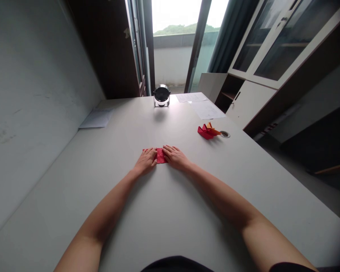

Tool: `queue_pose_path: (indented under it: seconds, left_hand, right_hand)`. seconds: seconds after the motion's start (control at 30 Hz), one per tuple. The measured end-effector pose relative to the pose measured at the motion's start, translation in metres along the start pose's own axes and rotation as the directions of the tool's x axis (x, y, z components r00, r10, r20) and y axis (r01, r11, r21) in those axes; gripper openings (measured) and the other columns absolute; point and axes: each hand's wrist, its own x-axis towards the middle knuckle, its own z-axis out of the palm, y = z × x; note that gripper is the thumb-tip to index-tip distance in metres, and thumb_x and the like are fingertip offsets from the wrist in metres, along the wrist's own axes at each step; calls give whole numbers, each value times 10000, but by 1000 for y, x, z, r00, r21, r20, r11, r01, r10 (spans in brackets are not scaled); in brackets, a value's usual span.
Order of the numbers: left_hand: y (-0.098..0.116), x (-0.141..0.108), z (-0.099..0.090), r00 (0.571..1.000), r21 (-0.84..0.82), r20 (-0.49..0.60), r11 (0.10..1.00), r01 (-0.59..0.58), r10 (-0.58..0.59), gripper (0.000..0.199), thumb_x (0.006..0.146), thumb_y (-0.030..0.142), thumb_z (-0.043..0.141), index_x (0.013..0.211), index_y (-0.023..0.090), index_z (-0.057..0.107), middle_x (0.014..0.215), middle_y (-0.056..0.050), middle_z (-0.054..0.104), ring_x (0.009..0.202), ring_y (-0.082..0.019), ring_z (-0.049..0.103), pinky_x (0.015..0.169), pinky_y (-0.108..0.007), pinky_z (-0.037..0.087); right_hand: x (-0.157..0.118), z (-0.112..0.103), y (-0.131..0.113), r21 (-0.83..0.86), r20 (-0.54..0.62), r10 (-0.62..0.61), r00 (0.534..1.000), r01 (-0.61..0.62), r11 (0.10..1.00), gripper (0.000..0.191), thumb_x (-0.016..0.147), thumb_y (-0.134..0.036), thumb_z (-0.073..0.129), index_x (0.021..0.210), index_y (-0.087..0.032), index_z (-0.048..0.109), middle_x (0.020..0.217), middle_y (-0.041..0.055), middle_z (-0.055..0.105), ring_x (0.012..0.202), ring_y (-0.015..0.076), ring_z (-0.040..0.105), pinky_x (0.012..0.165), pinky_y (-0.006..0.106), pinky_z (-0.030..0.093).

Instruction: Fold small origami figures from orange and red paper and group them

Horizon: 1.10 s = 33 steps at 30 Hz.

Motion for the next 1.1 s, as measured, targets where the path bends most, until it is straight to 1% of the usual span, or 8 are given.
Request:
queue_pose_path:
  seconds: [0.1,0.23,0.37,0.43,0.53,0.7,0.87,1.1]
  left_hand:
    - [1,-1,-1,1000,-7,13,1000,-28,28,390,968,299,430,1350,267,499,1556,-43,437,1474,-243,319,1222,-493,239]
    - [3,-3,0,998,-2,25,998,-55,55,463,966,338,451,1423,270,443,1574,-45,412,1483,-255,298,1227,-502,215]
    - [5,-4,1,997,-6,42,998,-70,71,522,955,348,473,1463,242,412,1587,-70,387,1497,-266,274,1234,-510,195]
    - [5,-4,2,995,-13,43,995,-94,95,526,950,345,481,1459,220,426,1583,-80,392,1497,-259,278,1241,-480,200]
    - [6,-4,3,993,-12,25,993,-115,115,535,942,342,494,1452,190,441,1572,-96,403,1486,-251,300,1246,-438,212]
    - [9,-5,3,995,18,17,995,-103,102,535,947,358,490,1458,211,435,1569,-91,408,1482,-259,307,1237,-469,217]
    - [11,-7,3,997,65,34,995,-77,74,507,968,388,463,1459,267,426,1598,-54,376,1502,-259,272,1234,-506,187]
    - [1,-5,6,993,106,114,994,-19,7,645,997,595,300,1563,285,298,1660,-29,236,1539,-253,180,1247,-494,161]
  right_hand:
    - [1,-3,-7,-3,-44,29,999,-29,1000,415,1031,-320,406,1407,-204,540,1497,105,509,1394,238,442,1150,405,316]
    - [1,-7,-16,-4,-66,9,998,-9,1000,350,1034,-294,411,1319,-216,600,1389,104,588,1288,231,505,1095,377,340]
    - [1,-11,-20,-40,-63,57,996,-59,997,334,1034,-334,421,1294,-235,606,1300,116,597,1173,246,511,1012,366,370]
    - [0,-12,-20,-59,-62,79,995,-83,995,335,1038,-358,408,1276,-249,616,1261,121,588,1133,254,498,982,365,373]
    - [-1,-14,-20,-69,-63,59,996,-63,996,352,1043,-384,387,1299,-275,603,1235,122,576,1111,261,483,961,368,371]
    - [-2,-14,-20,-76,-59,53,997,-58,995,369,1042,-408,378,1314,-275,590,1260,130,569,1133,270,474,965,380,372]
    - [-1,-12,-19,-107,-71,53,996,-60,992,377,1039,-396,384,1324,-256,587,1440,136,496,1304,286,407,1038,412,349]
    - [-2,-11,-20,-153,-109,60,992,-76,985,362,1018,-346,422,1256,-172,632,1502,161,476,1403,295,372,1102,438,315]
